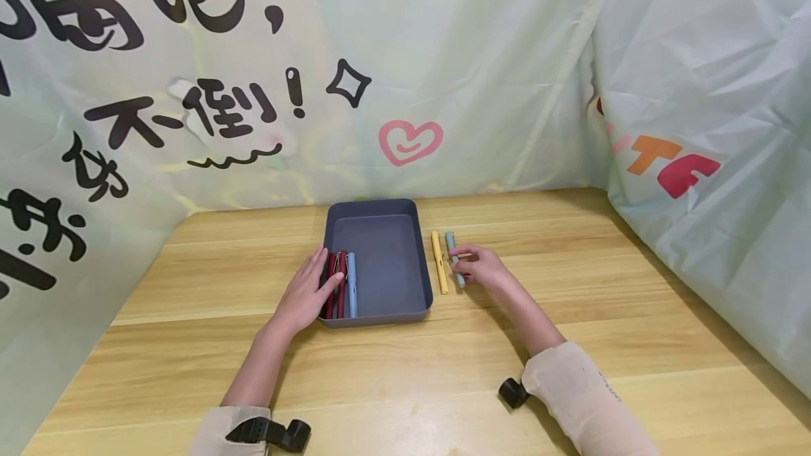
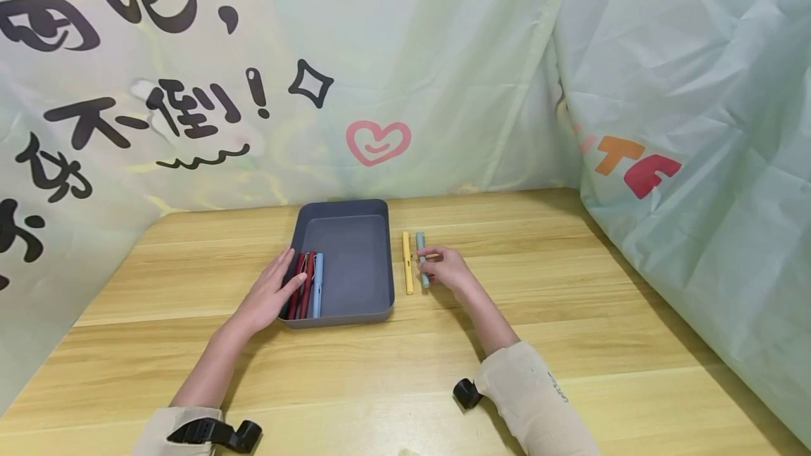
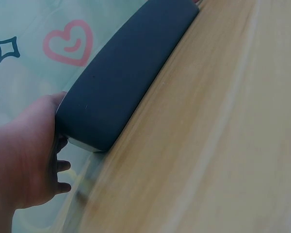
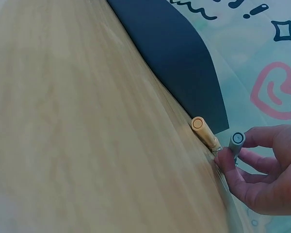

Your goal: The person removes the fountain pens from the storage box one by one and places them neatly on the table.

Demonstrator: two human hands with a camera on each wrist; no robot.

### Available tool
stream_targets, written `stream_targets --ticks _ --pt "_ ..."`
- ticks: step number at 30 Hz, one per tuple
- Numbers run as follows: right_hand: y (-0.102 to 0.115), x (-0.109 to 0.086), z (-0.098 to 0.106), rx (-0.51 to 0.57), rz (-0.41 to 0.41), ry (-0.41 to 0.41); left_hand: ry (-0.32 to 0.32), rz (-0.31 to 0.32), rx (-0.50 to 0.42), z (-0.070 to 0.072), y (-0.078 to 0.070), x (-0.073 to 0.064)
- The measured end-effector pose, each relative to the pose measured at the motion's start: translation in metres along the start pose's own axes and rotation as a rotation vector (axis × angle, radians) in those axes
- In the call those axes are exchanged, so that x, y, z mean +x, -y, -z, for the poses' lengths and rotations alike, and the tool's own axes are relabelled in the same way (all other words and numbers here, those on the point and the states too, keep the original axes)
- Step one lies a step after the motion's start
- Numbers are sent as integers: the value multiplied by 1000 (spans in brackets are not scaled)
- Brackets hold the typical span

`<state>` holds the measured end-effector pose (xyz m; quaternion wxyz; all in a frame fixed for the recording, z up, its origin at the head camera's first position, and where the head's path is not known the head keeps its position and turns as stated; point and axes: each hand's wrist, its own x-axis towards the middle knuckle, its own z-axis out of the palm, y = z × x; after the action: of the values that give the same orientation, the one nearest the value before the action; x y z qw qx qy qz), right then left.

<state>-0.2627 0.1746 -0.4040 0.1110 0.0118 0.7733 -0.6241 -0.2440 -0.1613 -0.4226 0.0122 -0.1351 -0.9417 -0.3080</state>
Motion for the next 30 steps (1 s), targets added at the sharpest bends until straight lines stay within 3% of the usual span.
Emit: stream_targets --ticks 14,30 --pt "0 2 0 -34 33 -20 8 5 -12 0 1 0" --pt "-4 3 -7 -227 86 -138 10 9 -12 0 -1 0"
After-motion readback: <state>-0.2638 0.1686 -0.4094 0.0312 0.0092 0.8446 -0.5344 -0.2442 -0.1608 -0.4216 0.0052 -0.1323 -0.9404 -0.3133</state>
